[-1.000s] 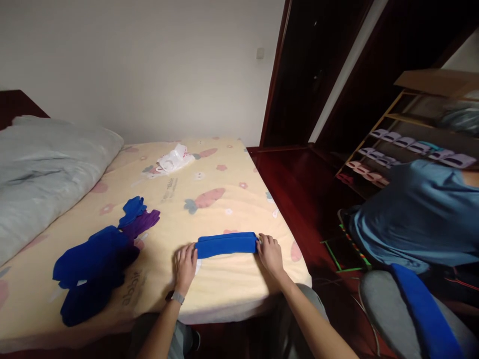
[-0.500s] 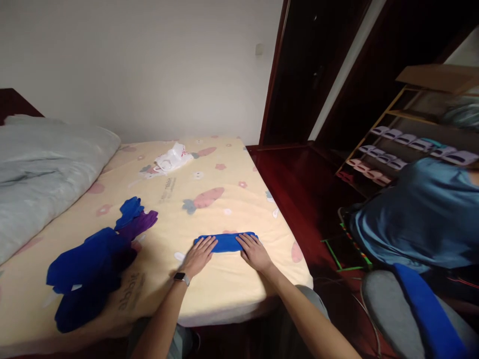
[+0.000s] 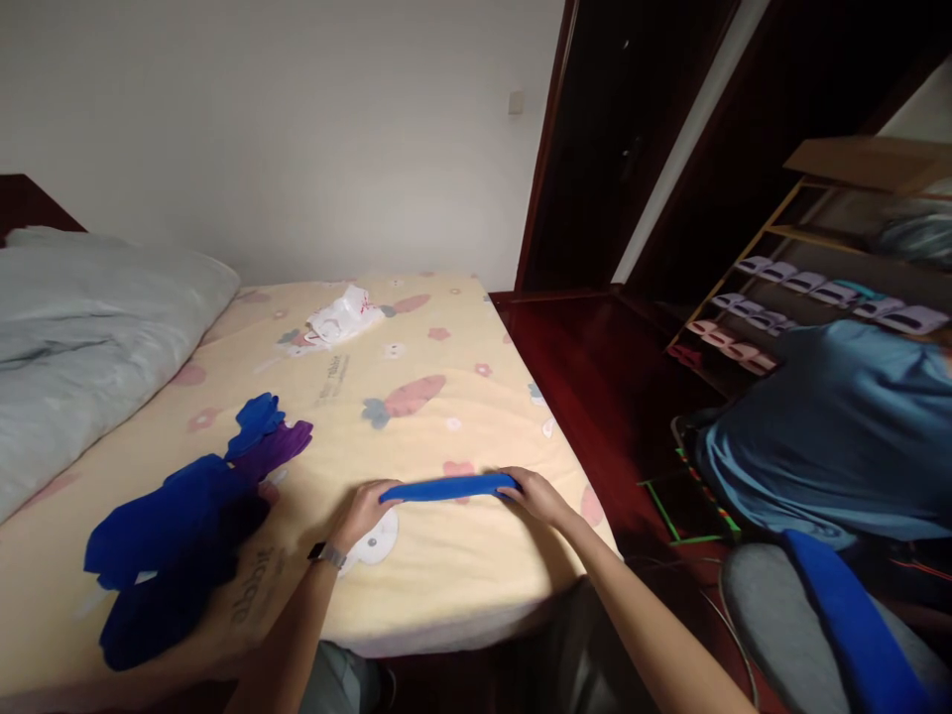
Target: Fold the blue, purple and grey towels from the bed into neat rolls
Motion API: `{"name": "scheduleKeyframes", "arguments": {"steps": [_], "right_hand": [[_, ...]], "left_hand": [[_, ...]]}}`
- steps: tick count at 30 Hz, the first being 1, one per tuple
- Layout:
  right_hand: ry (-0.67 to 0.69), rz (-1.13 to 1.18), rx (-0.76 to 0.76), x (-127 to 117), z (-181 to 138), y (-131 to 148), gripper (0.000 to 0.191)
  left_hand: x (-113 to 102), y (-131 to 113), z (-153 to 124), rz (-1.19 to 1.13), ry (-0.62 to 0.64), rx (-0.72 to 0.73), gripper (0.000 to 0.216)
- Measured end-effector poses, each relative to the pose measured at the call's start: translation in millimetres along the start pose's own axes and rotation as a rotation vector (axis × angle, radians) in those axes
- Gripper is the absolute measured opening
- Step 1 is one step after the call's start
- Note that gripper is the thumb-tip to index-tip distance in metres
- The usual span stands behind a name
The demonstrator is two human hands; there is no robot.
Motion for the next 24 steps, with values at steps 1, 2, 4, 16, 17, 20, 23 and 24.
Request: {"name": "scheduleKeyframes", "arguments": {"steps": [1, 2, 4, 16, 17, 20, 23, 24], "right_hand": [[0.001, 0.073, 0.03, -6, -1, -1, 0.034], [-0.005, 0.148, 0.061, -11, -3, -2, 0.034], [-0.026, 0.284, 0.133, -17, -4, -7, 0.037], [-0.406, -0.162, 0.172, 20, -25, -19, 0.038], [-0.424, -0.237, 0.143, 20, -30, -13, 0.041], [-0.317, -0.397, -0.062, 27, -38, 10, 0.051], [-0.141, -0.463, -0.243, 40, -37, 18, 0.059], [-0.115, -0.478, -0.258, 42, -35, 14, 0.06]], "left_hand": [[-3, 0, -1, -0.106, -0.035, -0.059, 0.036], [-5, 0, -2, -0.194, -0.075, -0.106, 0.04], [-7, -2, -3, -0.296, -0.167, -0.16, 0.05], [23, -3, -31, 0.012, -0.165, -0.101, 0.042], [19, -9, -33, 0.107, -0.174, -0.061, 0.041], [19, -37, -31, 0.367, -0.099, 0.125, 0.044], [33, -52, -27, 0.513, 0.052, 0.296, 0.055], [38, -52, -28, 0.538, 0.085, 0.336, 0.056]]}}
Point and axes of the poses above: each hand's wrist, its own z-axis towards the middle knuckle, its own x-axis out of the palm, y = z × x, the point moved 6 cm from there along z, towards the middle knuckle, and after that the axes turned 11 degrees about x, right-handed, at the moved point
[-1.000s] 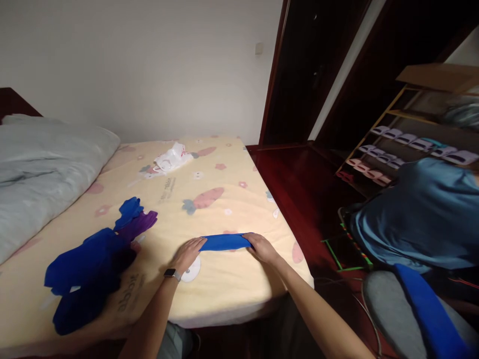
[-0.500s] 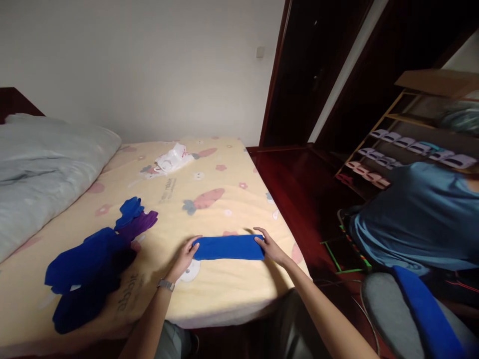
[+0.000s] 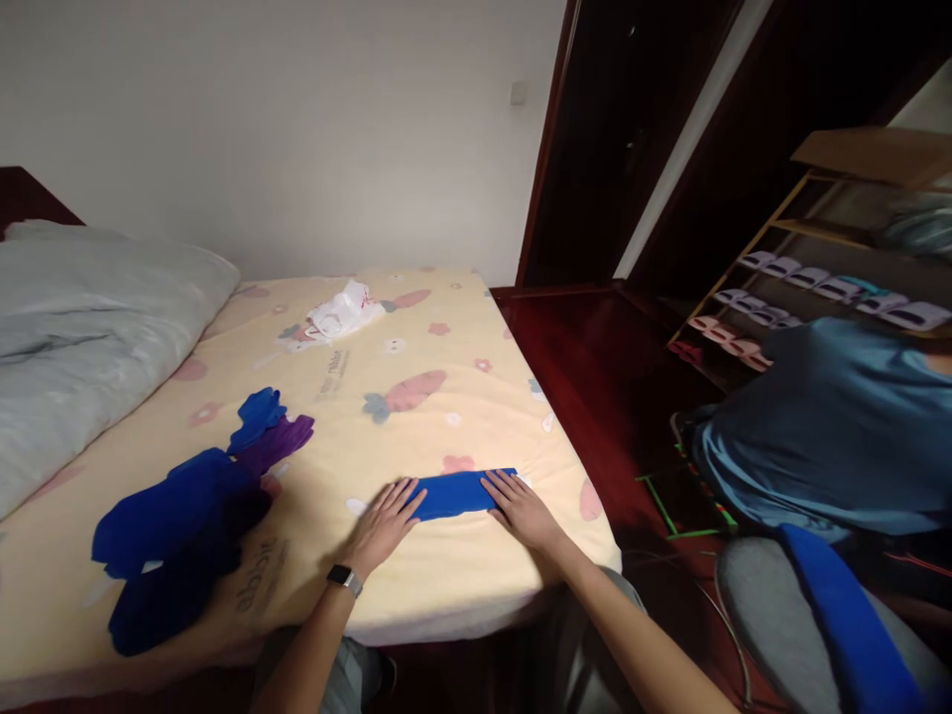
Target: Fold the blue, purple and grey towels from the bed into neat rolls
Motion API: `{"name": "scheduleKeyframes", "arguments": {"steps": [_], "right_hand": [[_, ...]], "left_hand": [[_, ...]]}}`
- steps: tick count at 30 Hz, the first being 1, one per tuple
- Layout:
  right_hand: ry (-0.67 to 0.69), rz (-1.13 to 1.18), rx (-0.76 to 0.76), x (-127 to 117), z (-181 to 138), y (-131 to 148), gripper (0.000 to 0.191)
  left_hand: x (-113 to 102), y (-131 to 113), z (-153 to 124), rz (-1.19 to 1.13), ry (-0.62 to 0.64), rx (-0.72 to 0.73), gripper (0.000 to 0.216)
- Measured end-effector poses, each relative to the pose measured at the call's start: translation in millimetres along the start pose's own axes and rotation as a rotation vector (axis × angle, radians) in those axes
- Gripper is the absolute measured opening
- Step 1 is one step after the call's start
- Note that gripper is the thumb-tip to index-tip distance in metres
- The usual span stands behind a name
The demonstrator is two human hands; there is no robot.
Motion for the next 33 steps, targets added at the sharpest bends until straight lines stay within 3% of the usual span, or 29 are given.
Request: {"name": "scheduleKeyframes", "arguments": {"steps": [5, 20, 26, 33], "right_hand": [[0.027, -0.011, -0.068, 12, 1, -23, 0.063], [-0.085, -0.083, -0.159, -10, -31, -47, 0.044], [-0.149, -0.106, -0.134, -16, -15, -28, 0.024], [-0.115, -0.129, -0.117, -16, -7, -7, 0.019]], "left_hand": [[16, 3, -17, 0.046, 0.008, 0.112, 0.055], [-6, -11, -42, 0.09, -0.1, 0.167, 0.049], [-21, -16, -23, 0.194, -0.122, 0.158, 0.03], [-19, -18, -9, 0.242, -0.093, 0.197, 0.026]]}}
Point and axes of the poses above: each hand's wrist, its own z-axis towards the middle knuckle, its own x-axis out of the palm, y = z × x, the point moved 6 cm from there along z, towards the middle knuckle, and after that the axes turned 11 degrees about x, right-handed, at the moved point
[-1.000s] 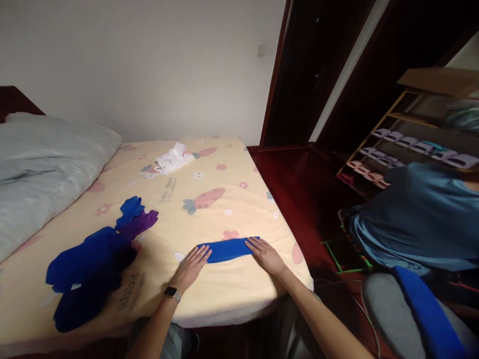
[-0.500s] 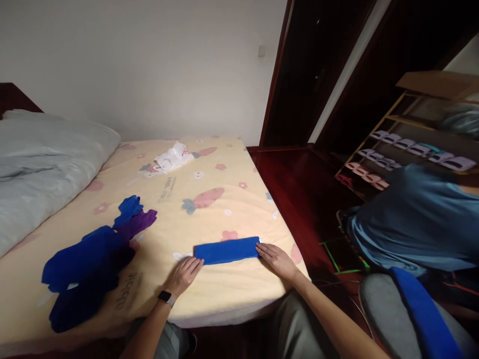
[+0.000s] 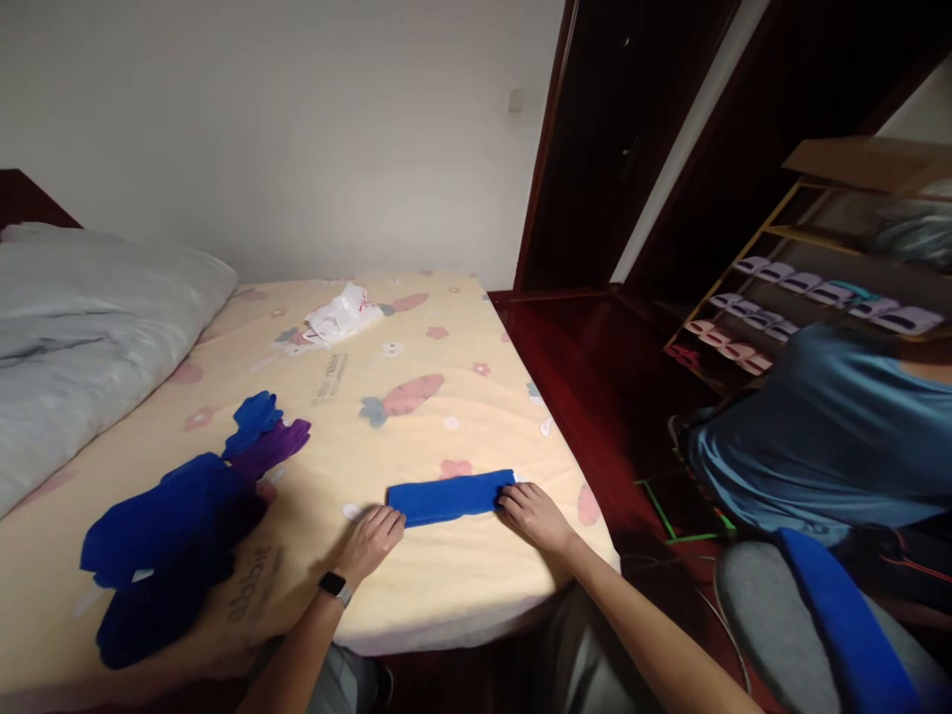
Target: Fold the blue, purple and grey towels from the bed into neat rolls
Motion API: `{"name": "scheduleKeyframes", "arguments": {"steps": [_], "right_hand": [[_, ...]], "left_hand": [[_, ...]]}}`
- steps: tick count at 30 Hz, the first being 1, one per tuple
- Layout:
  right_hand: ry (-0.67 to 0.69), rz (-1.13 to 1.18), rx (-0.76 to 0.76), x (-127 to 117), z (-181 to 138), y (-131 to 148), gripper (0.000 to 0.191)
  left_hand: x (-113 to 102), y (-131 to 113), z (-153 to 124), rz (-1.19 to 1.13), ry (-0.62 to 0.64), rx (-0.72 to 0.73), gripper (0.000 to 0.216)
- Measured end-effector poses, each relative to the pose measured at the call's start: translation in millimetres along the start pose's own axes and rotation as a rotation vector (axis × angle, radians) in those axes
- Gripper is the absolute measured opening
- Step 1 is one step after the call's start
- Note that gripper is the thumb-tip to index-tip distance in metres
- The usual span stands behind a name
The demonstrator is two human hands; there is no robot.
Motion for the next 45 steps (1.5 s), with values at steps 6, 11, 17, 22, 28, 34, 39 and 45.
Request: {"name": "scheduleKeyframes", "arguments": {"steps": [6, 11, 17, 22, 28, 34, 39, 45], "right_hand": [[0.04, -0.043, -0.02, -1, -6, -9, 0.021], [0.077, -0.034, 0.027, -9, -3, -9, 0.017], [0.052, 0.097, 0.06, -13, 16, 8, 0.037], [0.074, 0.096, -0.014, 17, 26, 12, 0.059], [0.058, 0.023, -0.036, 38, 19, -4, 0.057], [0.112, 0.056, 0.11, 16, 33, -3, 0.05], [0.264, 0.426, 0.247, -25, 40, -16, 0.041], [0.423, 0.588, 0.216, -9, 38, -28, 0.039]], "left_hand": [[-3, -10, -10, -0.052, 0.036, 0.012, 0.023], [1, -9, -1, -0.116, 0.141, -0.065, 0.021], [-3, -5, 24, -0.084, 0.002, -0.099, 0.029], [29, -2, 31, -0.096, 0.108, -0.057, 0.055], [47, 11, 10, -0.067, 0.156, -0.024, 0.057], [21, 21, 15, -0.101, 0.127, -0.079, 0.063], [-7, 40, 25, -0.464, 0.018, -0.336, 0.058], [6, 39, 32, -0.656, 0.062, -0.362, 0.042]]}}
Point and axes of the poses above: each hand's wrist, its own z-axis towards the middle knuckle, its own x-axis out of the palm, y = z × x, the point moved 6 cm from there along z, towards the middle knuckle, and after that the axes turned 11 degrees about x, right-handed, at the moved point
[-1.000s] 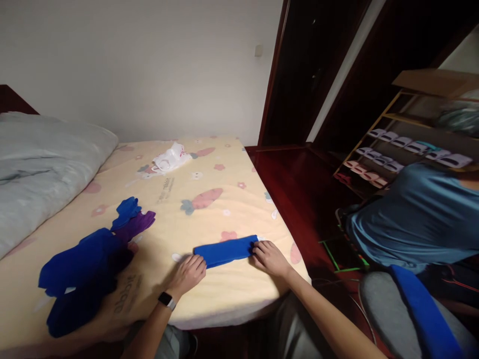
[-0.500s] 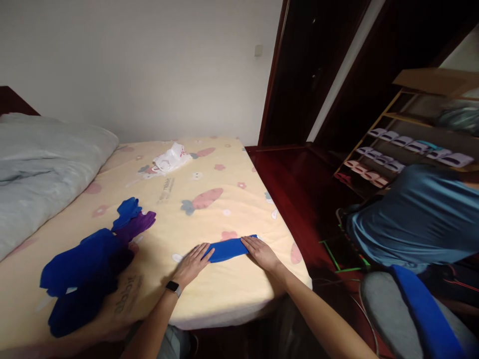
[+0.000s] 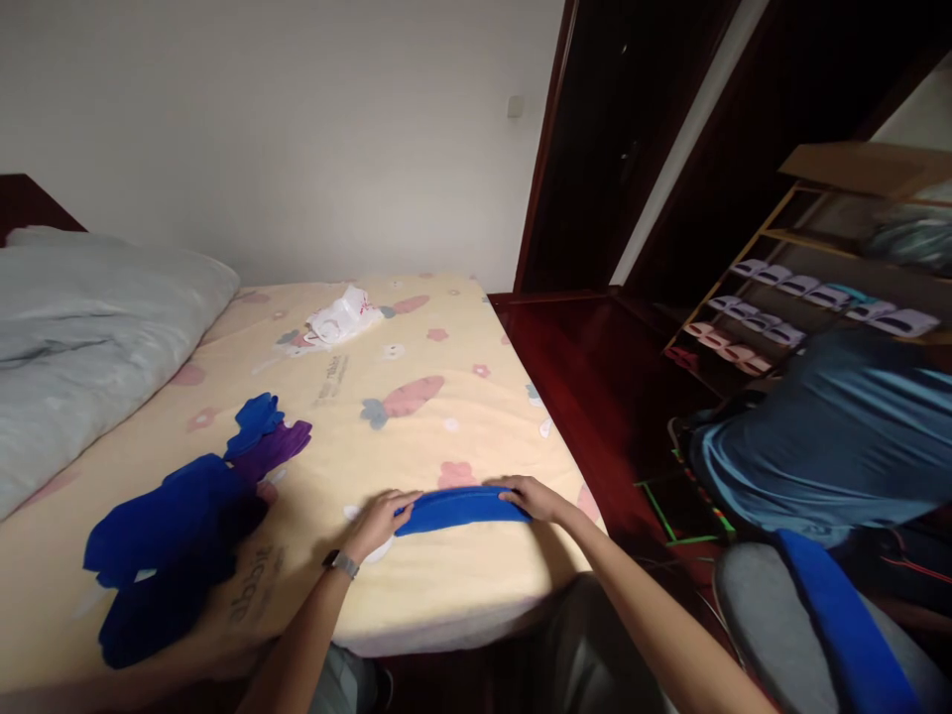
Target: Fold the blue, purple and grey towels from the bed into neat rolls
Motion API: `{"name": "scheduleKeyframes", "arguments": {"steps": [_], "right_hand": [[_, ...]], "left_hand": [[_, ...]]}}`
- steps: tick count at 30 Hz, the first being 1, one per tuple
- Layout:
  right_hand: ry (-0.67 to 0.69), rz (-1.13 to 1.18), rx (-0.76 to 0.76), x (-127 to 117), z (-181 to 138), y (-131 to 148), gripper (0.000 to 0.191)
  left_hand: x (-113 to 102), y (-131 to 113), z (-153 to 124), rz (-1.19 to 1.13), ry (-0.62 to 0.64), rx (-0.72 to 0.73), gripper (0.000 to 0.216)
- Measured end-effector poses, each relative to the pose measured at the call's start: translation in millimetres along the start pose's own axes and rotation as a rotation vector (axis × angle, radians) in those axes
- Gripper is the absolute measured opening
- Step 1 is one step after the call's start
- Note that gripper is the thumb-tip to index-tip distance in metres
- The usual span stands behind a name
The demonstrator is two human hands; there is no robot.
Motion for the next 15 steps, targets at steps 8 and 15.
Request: {"name": "scheduleKeyframes", "arguments": {"steps": [8, 15], "right_hand": [[-0.322, -0.441, -0.119, 35, -25, 6, 0.055], [-0.301, -0.44, -0.207, 37, -33, -19, 0.065]], "left_hand": [[18, -9, -15, 0.354, -0.04, 0.168, 0.044], [39, 10, -35, 0.493, 0.102, 0.284, 0.058]]}}
Point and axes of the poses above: each hand's wrist, its own z-axis towards the middle knuckle, its own x-axis out of the palm, y = z × x, the point moved 6 cm from there along z, towards the middle knuckle, and after that the axes turned 11 degrees about x, right-handed, at the moved point
